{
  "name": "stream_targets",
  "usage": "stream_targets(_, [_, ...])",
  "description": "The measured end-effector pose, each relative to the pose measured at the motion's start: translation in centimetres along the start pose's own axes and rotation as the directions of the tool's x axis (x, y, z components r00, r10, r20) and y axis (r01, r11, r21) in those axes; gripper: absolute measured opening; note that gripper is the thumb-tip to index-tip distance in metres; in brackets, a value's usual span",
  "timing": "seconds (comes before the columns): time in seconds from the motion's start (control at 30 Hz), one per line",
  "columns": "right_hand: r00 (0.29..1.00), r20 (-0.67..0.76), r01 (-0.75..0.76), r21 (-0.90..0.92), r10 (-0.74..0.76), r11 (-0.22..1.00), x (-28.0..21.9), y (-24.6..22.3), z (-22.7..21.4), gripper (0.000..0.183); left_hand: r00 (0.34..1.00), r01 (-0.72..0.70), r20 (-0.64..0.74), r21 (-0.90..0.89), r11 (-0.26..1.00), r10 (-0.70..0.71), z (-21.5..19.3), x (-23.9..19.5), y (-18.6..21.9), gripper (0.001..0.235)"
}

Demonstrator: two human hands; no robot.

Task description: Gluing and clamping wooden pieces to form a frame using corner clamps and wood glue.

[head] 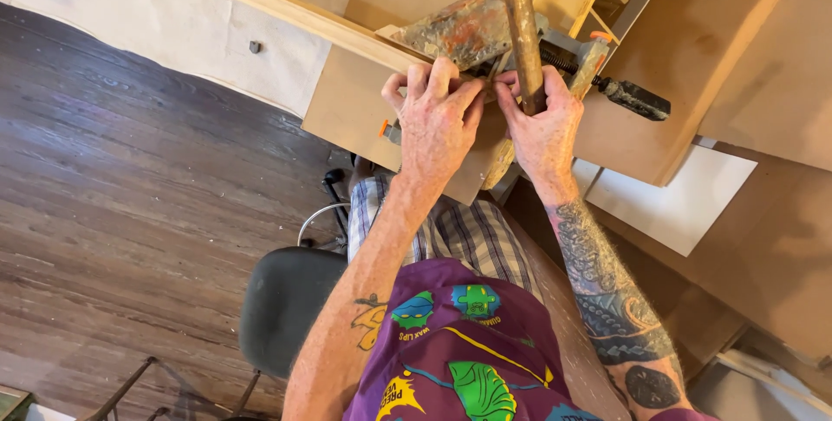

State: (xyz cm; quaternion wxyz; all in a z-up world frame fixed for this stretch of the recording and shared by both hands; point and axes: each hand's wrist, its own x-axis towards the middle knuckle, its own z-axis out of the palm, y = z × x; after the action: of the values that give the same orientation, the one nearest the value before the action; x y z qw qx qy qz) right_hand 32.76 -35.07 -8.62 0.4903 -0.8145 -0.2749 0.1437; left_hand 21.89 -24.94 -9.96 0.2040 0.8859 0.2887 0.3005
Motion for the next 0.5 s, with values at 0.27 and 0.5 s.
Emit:
stream_targets(0.27, [0.998, 0.018, -0.067, 0.108, 0.065, 0.992, -0.1, 0.3, -0.1, 0.023, 0.994, -0.103, -0.029, 0.067, 0.992, 0.105, 0.2, 0.0, 0.0, 0.013])
stream_targets(0.5, [0.997, 0.043, -0.062, -0.102, 0.067, 0.993, -5.6, -4.6, -7.1, 0.016, 0.992, -0.117, -0.045, 0.062, 0.991, 0.12, 1.2, -0.2, -0.4, 0.017])
